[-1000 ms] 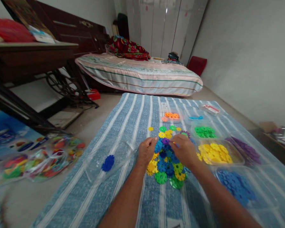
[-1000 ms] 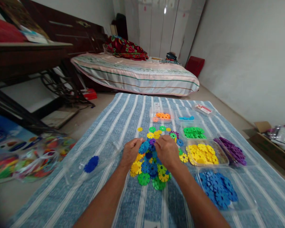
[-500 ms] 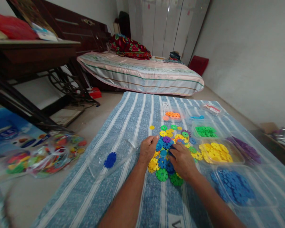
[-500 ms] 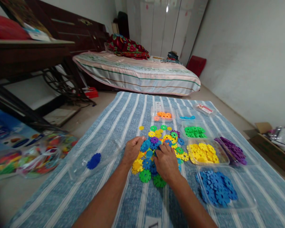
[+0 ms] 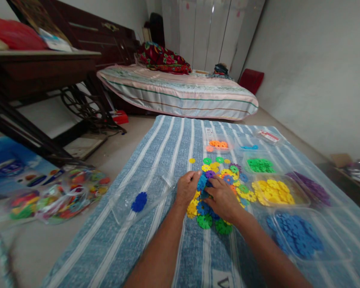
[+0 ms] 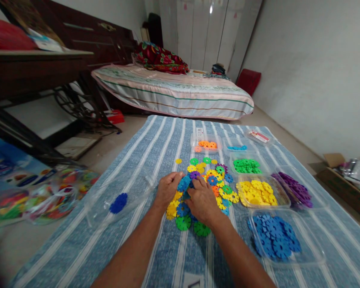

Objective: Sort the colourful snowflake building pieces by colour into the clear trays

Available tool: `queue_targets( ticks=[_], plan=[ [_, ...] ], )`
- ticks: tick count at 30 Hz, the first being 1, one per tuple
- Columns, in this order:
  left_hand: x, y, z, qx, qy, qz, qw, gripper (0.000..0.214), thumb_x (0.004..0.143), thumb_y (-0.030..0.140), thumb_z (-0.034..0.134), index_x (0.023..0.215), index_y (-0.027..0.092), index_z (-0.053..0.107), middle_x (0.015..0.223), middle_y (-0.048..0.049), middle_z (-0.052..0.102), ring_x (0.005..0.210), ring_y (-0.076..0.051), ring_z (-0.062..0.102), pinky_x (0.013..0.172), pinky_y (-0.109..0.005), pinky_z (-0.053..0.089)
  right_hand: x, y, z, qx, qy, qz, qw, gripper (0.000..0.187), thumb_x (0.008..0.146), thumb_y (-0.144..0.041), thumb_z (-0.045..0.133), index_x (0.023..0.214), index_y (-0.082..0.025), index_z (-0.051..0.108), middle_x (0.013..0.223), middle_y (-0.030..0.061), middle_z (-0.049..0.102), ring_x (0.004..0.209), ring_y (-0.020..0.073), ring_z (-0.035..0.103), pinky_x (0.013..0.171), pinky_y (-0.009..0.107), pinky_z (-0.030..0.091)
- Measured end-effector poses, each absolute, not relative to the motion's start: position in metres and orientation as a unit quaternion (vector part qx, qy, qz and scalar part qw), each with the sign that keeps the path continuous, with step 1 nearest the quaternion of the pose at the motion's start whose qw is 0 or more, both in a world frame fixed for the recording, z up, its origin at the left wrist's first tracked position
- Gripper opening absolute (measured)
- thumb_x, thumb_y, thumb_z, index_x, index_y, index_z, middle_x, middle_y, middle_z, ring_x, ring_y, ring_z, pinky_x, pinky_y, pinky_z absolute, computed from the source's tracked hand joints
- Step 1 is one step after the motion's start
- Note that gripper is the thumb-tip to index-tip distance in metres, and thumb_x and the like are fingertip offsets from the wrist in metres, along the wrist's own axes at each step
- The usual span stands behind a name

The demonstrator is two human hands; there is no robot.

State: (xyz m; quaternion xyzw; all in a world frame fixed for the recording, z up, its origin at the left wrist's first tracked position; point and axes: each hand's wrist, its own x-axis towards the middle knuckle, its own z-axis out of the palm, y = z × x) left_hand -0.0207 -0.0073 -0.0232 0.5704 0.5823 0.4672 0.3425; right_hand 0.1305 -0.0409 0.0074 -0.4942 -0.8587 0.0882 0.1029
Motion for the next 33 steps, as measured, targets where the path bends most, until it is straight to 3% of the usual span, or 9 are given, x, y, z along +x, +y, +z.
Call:
queue_targets(
  ticks=[8,15,20,26,28,33],
  plan=[
    [-0.021,-0.008,-0.021,0.572,0.588,0.461,0.338,0.036,0.082,0.047,0.047,0.076,0.018,0.068,0.066,0.0013,0.063,0.067,-0.014,0.057,0.063,-0.023,0.044,0.126,-0.04,-0.007,-0.474,-0.868,0.031,0.147,0.015,0.088,-0.025,0.054,0.088,-0.018,0.067,0.108,0.0105,0.06,0.123,0.0265,0.041,0.101,0.042,0.038],
    [-0.021,-0.007,-0.023,0.58,0.584,0.463,0.328,0.036,0.083,0.046,0.047,0.074,0.018,0.067,0.063,0.0019,0.061,0.064,-0.014,0.054,0.063,-0.023,0.042,0.129,-0.033,-0.025,-0.442,-0.869,-0.029,0.223,0.023,0.089,-0.01,0.042,0.087,-0.016,0.064,0.099,0.011,0.06,0.112,0.0229,0.047,0.095,0.04,0.043],
    [-0.022,-0.007,-0.023,0.584,0.585,0.461,0.323,0.037,0.083,0.047,0.047,0.073,0.017,0.067,0.062,0.0028,0.059,0.063,-0.013,0.053,0.061,-0.023,0.041,0.129,-0.03,-0.022,-0.445,-0.855,-0.031,0.265,0.027,0.088,-0.009,0.041,0.073,-0.017,0.062,0.088,0.0105,0.058,0.097,0.0214,0.051,0.093,0.039,0.043],
    [-0.021,-0.007,-0.021,0.58,0.584,0.464,0.328,0.037,0.083,0.047,0.046,0.071,0.018,0.066,0.064,0.0021,0.061,0.067,-0.014,0.056,0.066,-0.023,0.043,0.134,-0.035,-0.008,-0.457,-0.833,-0.016,0.312,0.027,0.087,-0.012,0.04,0.068,-0.017,0.059,0.089,0.0102,0.061,0.092,0.0191,0.053,0.087,0.033,0.045],
    [-0.022,-0.007,-0.022,0.583,0.582,0.462,0.328,0.036,0.083,0.046,0.047,0.072,0.018,0.066,0.065,0.0017,0.062,0.068,-0.015,0.057,0.068,-0.024,0.044,0.139,-0.034,0.0,-0.465,-0.83,0.004,0.306,0.025,0.085,-0.012,0.042,0.068,-0.018,0.059,0.089,0.0088,0.062,0.089,0.0176,0.055,0.084,0.03,0.046],
    [-0.024,-0.006,-0.022,0.578,0.588,0.458,0.333,0.036,0.082,0.047,0.047,0.076,0.018,0.068,0.067,0.001,0.064,0.07,-0.016,0.059,0.067,-0.025,0.044,0.168,-0.005,0.028,-0.534,-0.821,-0.006,0.201,0.022,0.081,-0.012,0.046,0.067,-0.019,0.061,0.081,0.005,0.064,0.084,0.0155,0.058,0.079,0.024,0.045]
  ],
)
